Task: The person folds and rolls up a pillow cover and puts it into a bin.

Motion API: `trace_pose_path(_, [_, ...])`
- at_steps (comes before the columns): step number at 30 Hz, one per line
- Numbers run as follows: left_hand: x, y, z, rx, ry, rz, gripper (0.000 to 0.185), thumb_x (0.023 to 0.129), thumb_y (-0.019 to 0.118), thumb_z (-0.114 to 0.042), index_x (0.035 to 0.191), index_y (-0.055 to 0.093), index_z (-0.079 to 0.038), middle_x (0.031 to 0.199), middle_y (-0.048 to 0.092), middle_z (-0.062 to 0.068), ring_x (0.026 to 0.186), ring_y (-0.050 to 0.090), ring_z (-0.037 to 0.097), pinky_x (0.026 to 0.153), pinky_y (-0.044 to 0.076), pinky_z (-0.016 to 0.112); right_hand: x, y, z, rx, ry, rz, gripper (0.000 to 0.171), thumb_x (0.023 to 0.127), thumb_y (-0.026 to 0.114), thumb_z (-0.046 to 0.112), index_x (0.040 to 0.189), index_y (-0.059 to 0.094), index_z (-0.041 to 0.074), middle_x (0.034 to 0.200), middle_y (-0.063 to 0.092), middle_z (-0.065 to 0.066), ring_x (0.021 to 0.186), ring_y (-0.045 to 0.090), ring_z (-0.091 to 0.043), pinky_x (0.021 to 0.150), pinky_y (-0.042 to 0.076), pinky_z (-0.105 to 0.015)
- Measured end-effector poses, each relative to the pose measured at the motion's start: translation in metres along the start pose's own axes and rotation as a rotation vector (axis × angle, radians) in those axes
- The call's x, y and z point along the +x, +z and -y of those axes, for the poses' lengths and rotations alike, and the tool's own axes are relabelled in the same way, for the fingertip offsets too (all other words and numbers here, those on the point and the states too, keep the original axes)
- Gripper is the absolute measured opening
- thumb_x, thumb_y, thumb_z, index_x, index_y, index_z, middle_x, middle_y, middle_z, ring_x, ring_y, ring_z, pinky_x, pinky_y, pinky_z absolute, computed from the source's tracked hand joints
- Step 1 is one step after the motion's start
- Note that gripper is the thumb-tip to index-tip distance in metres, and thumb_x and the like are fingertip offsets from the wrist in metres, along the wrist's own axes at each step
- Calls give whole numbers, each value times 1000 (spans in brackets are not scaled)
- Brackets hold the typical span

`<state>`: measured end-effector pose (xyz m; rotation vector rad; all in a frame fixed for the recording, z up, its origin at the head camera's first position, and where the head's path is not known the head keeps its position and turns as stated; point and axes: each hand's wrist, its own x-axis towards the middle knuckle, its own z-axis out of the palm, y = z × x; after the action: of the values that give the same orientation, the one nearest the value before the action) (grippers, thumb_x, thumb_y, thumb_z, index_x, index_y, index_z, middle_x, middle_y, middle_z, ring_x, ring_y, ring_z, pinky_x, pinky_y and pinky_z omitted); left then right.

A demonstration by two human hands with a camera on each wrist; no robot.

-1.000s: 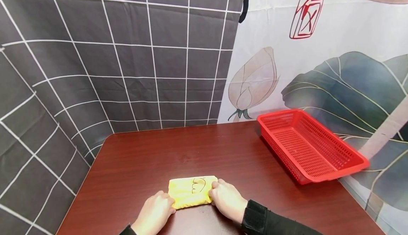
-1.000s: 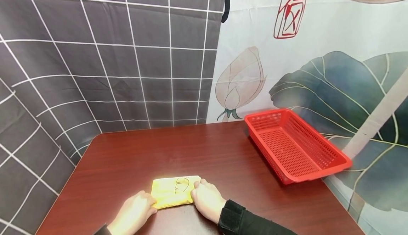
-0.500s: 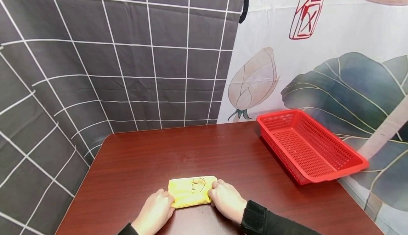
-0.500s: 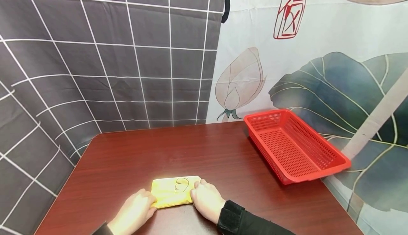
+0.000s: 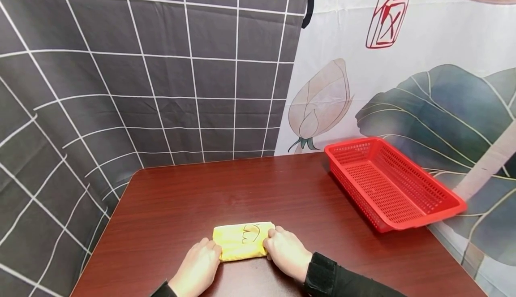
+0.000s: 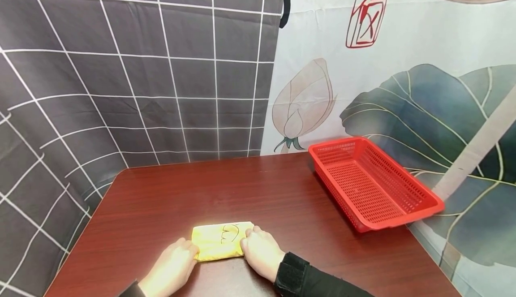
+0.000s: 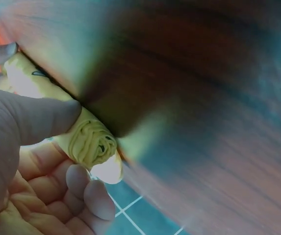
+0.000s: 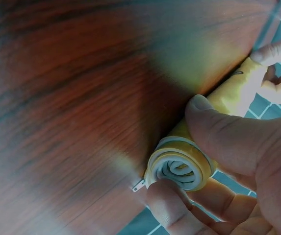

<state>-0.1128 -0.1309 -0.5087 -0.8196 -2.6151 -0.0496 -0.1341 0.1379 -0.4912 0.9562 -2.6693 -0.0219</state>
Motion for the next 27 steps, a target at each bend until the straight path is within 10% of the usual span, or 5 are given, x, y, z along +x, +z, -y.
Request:
trace_pose_path(9, [2, -2, 2, -151, -83, 132, 25, 77, 81, -3, 73, 60, -16, 70, 60, -4, 69, 52, 16, 63, 45, 32, 0, 0, 1, 2, 11, 23, 18, 76, 87, 17, 73, 69, 19, 75, 56, 3, 69, 51, -15, 60, 48, -27])
trace_pose_path(19, [19, -11, 19, -434, -208, 470, 30, 85, 83, -15, 70, 59, -21, 65, 49, -10, 62, 43, 10, 60, 39, 31, -1, -1, 0, -21, -10, 27, 17, 73, 88, 19, 75, 71, 20, 79, 59, 3, 72, 52, -15, 62, 49, -26])
trace_pose_path(27, [29, 43, 46, -419, -71, 564, 56, 79, 86, -17, 55, 36, -27, 53, 23, -17, 49, 29, 4, 47, 25, 23, -2, -1, -1, 27, -24, 47, 19, 76, 90, 25, 75, 72, 20, 86, 53, 5, 73, 50, -13, 63, 47, -26])
